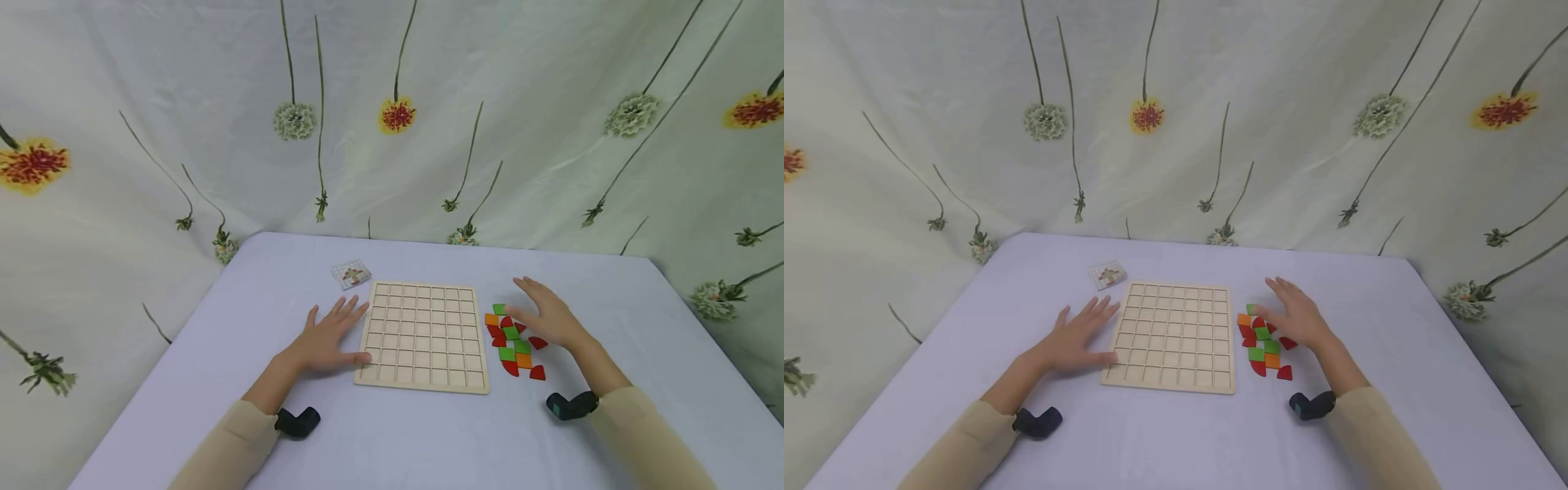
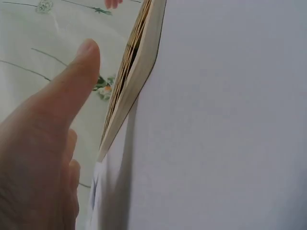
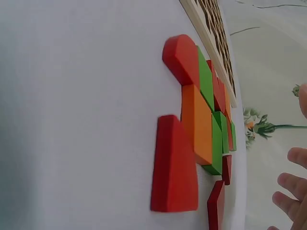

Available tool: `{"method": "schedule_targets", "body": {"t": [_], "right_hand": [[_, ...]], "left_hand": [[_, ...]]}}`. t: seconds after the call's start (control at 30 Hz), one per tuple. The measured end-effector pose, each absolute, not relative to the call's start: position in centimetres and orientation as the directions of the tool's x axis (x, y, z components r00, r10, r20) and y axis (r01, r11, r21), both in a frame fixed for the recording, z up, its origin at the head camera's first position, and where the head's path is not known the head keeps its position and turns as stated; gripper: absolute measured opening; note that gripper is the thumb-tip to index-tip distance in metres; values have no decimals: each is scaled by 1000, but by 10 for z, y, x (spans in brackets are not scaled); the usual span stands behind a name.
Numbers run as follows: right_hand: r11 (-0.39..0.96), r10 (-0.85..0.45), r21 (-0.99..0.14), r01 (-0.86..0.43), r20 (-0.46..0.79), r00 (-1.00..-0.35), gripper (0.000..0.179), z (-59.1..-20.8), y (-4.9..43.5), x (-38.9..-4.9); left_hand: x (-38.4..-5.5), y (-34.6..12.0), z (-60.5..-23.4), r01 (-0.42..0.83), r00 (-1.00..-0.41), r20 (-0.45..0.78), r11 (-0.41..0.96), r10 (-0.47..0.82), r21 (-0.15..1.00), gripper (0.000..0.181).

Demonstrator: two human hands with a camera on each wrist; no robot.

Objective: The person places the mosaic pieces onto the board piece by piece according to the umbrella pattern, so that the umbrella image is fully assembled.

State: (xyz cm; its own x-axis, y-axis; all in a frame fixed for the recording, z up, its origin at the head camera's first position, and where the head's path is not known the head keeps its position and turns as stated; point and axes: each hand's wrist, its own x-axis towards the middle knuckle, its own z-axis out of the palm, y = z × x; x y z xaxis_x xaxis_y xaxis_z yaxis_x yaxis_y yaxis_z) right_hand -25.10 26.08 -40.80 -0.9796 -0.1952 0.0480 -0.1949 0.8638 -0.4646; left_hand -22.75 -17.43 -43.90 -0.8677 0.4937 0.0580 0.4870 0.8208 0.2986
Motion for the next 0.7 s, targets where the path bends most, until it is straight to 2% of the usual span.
{"method": "schedule_targets", "body": {"t": [0.17, 0.37, 0.7], "right_hand": [[827, -146, -548, -126, 7, -989, 72, -415, 262, -255], [794, -113, -603, -80, -18, -993, 62, -424, 262, -257], [782, -63, -623, -22, -43, -997, 44, -431, 269, -249]], "left_hand": [[-224, -173, -445, 467, -873, 37, 811, 486, 353, 99], [-224, -172, -454, 453, -879, 29, 817, 475, 357, 98], [-225, -173, -458, 463, -876, 32, 818, 482, 340, 93]]}}
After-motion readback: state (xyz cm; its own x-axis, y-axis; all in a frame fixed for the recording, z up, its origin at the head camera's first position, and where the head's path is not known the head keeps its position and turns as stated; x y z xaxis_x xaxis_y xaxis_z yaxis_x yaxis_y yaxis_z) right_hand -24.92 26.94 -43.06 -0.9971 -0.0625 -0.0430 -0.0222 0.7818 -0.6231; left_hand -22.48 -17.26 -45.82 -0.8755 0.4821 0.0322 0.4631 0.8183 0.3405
